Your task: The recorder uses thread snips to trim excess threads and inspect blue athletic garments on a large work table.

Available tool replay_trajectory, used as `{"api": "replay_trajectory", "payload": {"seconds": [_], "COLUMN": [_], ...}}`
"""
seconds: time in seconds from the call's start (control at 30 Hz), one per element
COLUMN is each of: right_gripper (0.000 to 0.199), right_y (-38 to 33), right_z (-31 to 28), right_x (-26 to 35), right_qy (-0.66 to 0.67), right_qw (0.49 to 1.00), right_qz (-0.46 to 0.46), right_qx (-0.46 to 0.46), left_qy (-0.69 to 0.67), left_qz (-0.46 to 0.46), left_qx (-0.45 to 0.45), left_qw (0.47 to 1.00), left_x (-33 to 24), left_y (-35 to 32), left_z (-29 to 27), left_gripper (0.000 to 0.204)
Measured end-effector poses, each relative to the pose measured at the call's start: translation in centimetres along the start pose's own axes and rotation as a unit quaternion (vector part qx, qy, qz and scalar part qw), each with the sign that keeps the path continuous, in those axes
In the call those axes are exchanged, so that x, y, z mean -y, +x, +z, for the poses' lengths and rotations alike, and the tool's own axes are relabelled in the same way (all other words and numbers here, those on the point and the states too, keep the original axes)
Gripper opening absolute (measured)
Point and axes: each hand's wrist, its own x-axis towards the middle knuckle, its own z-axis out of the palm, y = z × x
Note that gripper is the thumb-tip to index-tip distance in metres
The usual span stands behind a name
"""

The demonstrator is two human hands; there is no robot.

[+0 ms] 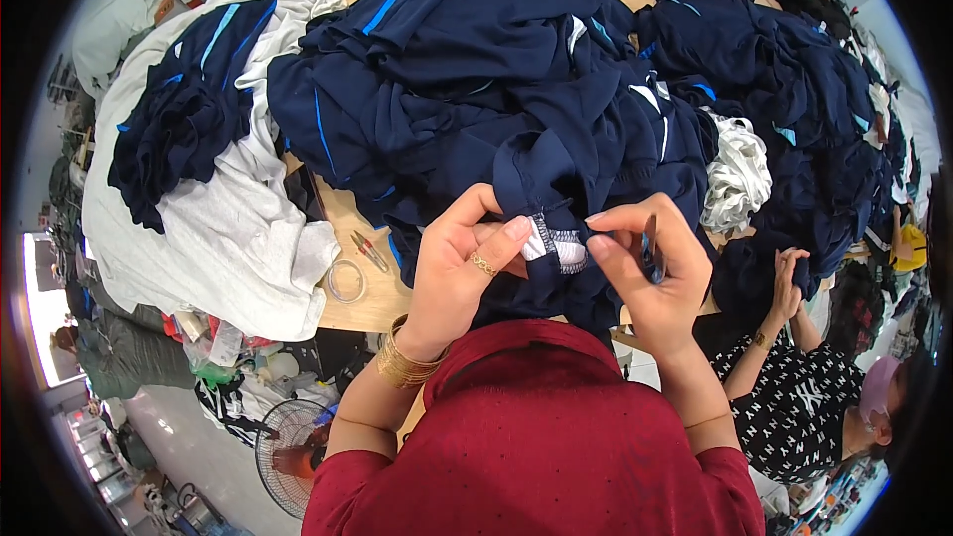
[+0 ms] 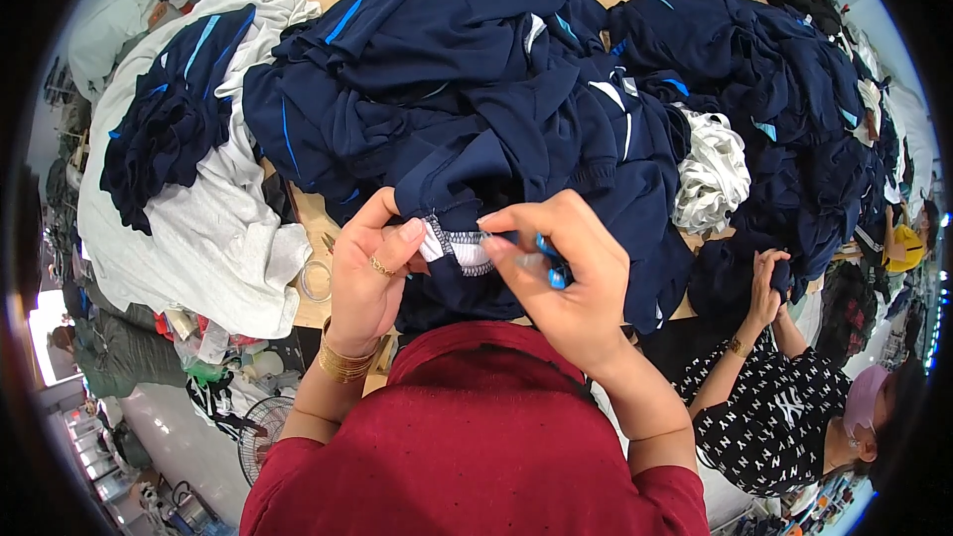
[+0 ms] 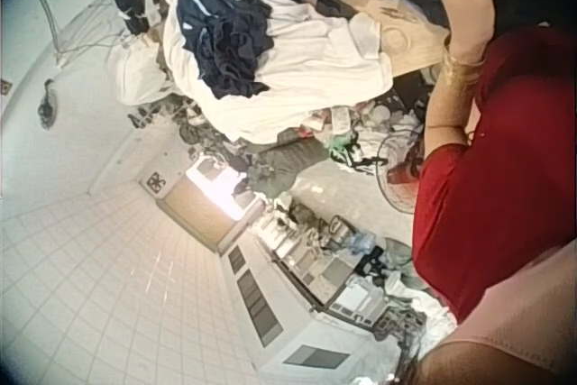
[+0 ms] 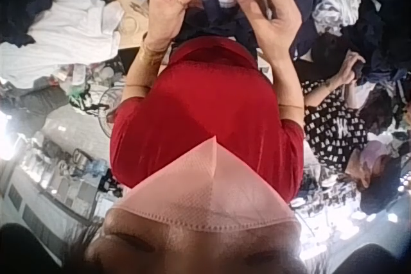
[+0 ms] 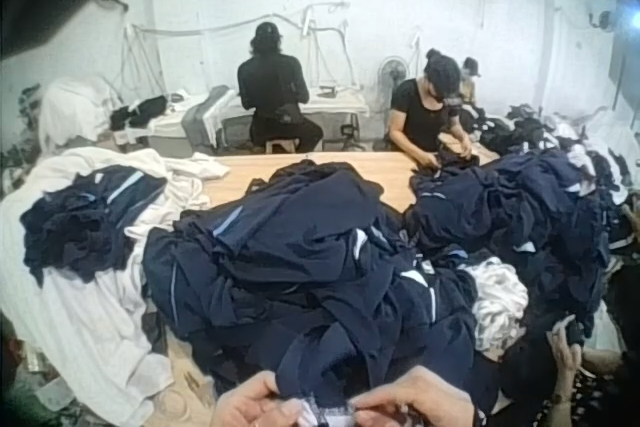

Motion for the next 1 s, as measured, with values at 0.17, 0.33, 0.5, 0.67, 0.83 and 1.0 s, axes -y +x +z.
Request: {"api": "replay_trajectory", "payload": {"seconds": [0.17, 0.33, 0.5, 0.67, 0.83, 1.0], "right_gripper": [0.017, 0.028, 0.029, 0.015, 0.020, 0.019], "right_y": [-0.4, -0.4, 3.1, 5.7, 7.1, 7.4], "right_z": [-0.3, -0.3, 0.8, -1.8, -3.3, -2.9], "right_x": [-0.4, -1.8, -2.0, -1.3, -2.2, -2.7], "right_qy": [0.011, 0.094, 0.152, 0.156, 0.262, 0.288], "right_qw": [0.990, 0.995, 0.980, 0.978, 0.941, 0.929], "right_qz": [-0.090, 0.041, 0.036, 0.125, 0.176, 0.197], "right_qx": [0.106, 0.007, 0.123, -0.051, -0.118, -0.119], "left_qy": [-0.038, -0.031, 0.178, 0.208, 0.248, 0.206], "left_qz": [0.007, 0.016, 0.048, 0.012, -0.019, -0.018], "left_qx": [-0.008, -0.031, 0.073, 0.111, 0.149, 0.148], "left_qw": [0.999, 0.999, 0.980, 0.972, 0.957, 0.967], "left_x": [-0.2, -0.3, -0.2, 1.2, 1.7, 0.5], "left_y": [0.2, 0.6, 1.5, 2.5, 2.1, 2.0], "left_z": [0.4, 0.1, 0.4, -1.8, -3.1, -2.9], "left_gripper": [0.015, 0.015, 0.013, 0.028, 0.011, 0.012]}}
